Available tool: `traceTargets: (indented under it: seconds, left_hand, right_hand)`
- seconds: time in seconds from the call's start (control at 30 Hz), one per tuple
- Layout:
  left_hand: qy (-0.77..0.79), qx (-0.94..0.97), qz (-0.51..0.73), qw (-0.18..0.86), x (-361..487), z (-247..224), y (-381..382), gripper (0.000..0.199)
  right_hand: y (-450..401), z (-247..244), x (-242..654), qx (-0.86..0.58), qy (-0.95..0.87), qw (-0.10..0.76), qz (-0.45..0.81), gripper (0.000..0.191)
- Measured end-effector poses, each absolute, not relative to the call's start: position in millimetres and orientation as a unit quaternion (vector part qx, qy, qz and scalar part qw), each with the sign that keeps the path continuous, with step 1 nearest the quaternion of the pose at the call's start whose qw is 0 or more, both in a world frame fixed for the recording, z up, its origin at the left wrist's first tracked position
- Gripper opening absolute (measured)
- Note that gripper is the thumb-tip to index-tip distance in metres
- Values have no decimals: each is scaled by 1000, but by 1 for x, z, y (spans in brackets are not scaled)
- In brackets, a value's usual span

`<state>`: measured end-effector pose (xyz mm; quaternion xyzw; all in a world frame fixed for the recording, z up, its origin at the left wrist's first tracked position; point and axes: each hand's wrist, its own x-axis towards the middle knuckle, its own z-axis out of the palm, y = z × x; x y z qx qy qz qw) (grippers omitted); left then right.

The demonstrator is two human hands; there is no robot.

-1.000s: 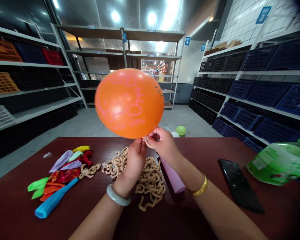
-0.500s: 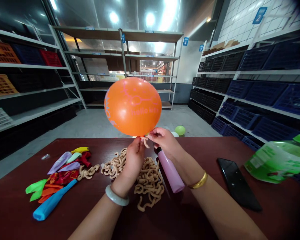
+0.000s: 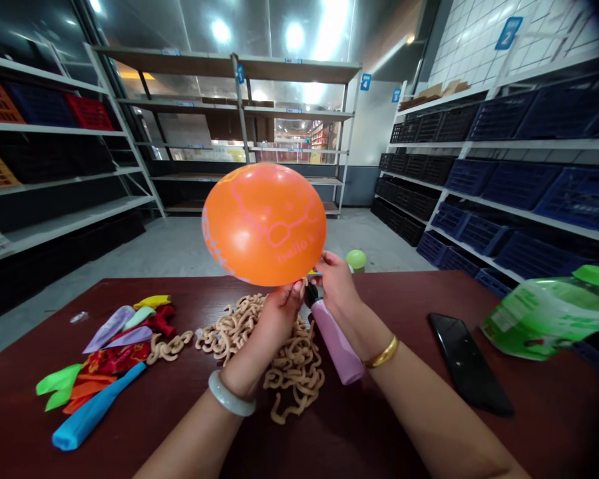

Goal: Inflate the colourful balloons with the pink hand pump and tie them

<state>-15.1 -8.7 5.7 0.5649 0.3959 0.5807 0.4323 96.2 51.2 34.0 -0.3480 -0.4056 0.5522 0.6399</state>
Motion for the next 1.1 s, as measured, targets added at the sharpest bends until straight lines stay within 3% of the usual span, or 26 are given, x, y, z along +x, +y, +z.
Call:
traceTargets:
  seconds: [0.27,0.43,0.6,0.77,1.1]
  left_hand:
    - [370,512,571,525,-15,14,-15,46]
    - [412,523,608,434,-26,7,-7,42]
    - [506,574,581,277,-41,-6,7,34]
    - [550,630,516,188,-41,-10,10,29]
    - [564,572,540,252,-42,-23,21,25]
  right_hand:
    - [53,35,98,-364,-405,624,561,24]
    - [42,39,95,-365,-478,525,602,29]
    - [36,38,95,-357,-534,405,651,33]
    - [36,26,85,-354,-480,448,666,36]
    - [92,22,78,-384,-432,529,621,32]
